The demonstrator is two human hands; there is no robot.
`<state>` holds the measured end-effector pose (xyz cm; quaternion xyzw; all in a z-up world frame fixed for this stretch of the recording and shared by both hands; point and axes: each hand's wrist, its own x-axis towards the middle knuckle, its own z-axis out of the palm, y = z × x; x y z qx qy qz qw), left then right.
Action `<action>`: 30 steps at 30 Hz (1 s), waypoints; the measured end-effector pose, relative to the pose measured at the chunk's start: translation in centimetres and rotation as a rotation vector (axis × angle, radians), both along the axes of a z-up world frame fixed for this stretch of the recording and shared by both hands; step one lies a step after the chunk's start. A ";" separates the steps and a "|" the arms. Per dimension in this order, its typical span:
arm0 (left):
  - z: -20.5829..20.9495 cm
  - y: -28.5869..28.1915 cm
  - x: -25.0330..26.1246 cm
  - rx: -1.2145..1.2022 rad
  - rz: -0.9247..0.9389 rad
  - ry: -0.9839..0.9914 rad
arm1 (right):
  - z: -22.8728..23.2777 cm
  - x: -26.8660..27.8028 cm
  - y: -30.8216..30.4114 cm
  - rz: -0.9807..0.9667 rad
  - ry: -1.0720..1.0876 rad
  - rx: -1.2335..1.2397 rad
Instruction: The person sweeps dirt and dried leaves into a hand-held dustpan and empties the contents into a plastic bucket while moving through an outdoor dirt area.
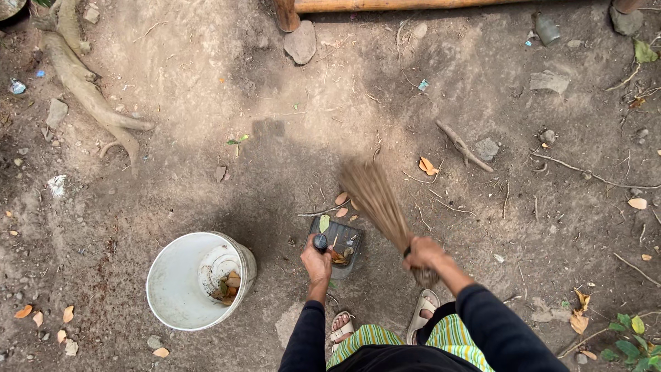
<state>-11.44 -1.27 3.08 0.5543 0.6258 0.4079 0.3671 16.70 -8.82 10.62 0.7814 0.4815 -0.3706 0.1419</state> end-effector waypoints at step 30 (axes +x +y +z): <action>-0.6 -3.9 -3.6 -0.116 -0.110 -0.136 | 12.4 -5.0 -10.3 -0.172 -0.001 -0.049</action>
